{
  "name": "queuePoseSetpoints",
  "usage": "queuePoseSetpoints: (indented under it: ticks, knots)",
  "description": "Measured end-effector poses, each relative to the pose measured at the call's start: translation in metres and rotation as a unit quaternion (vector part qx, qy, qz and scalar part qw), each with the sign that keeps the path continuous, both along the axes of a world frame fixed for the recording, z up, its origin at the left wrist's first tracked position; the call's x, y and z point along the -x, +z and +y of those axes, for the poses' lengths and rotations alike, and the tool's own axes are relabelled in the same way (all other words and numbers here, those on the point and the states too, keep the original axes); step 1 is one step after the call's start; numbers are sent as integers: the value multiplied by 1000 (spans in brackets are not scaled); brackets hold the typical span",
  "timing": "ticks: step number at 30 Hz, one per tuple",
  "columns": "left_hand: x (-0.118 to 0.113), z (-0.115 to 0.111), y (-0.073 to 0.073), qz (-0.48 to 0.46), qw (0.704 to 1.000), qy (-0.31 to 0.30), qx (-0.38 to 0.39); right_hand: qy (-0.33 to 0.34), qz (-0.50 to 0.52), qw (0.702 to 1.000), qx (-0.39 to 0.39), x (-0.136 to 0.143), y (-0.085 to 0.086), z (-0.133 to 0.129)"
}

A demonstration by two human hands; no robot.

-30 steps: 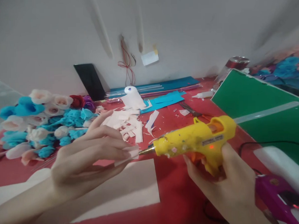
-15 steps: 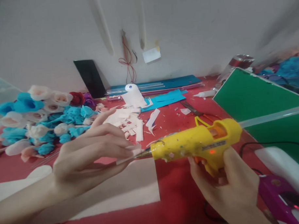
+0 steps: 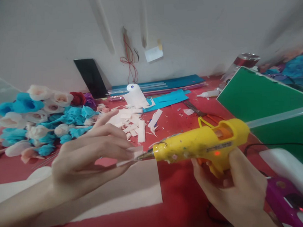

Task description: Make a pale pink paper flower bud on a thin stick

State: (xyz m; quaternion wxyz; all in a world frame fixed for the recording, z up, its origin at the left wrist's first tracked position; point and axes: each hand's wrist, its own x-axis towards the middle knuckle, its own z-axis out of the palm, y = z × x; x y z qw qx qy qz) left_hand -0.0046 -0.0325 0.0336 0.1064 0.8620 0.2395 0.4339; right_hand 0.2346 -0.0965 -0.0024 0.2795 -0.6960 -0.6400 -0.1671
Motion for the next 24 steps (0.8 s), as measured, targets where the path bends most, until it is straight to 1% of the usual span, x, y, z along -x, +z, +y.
queuePoseSetpoints:
  ticks: [2, 3, 7, 10, 14, 20, 24]
  knots:
    - [0, 1, 0, -1, 1000, 4, -1, 24, -42, 998, -43, -3, -2, 0]
    - [0, 1, -1, 0, 1000, 4, -1, 29, -53, 997, -53, -5, -3, 1]
    - [1, 1, 0, 10, 1000, -2, 6, 22, -55, 998, -22, -8, -4, 2]
    - [0, 1, 1, 15, 1000, -1, 14, 33, -66, 997, -26, -5, -3, 1]
    - [0, 0, -1, 16, 1000, 0, 15, 14, -42, 999, -18, -2, -2, -1]
    - [-1, 0, -3, 11, 1000, -1, 10, 22, -34, 999, -25, -5, -5, -3]
    - [0, 0, -3, 15, 1000, -1, 13, 2, -18, 1000, -11, -9, -8, -4]
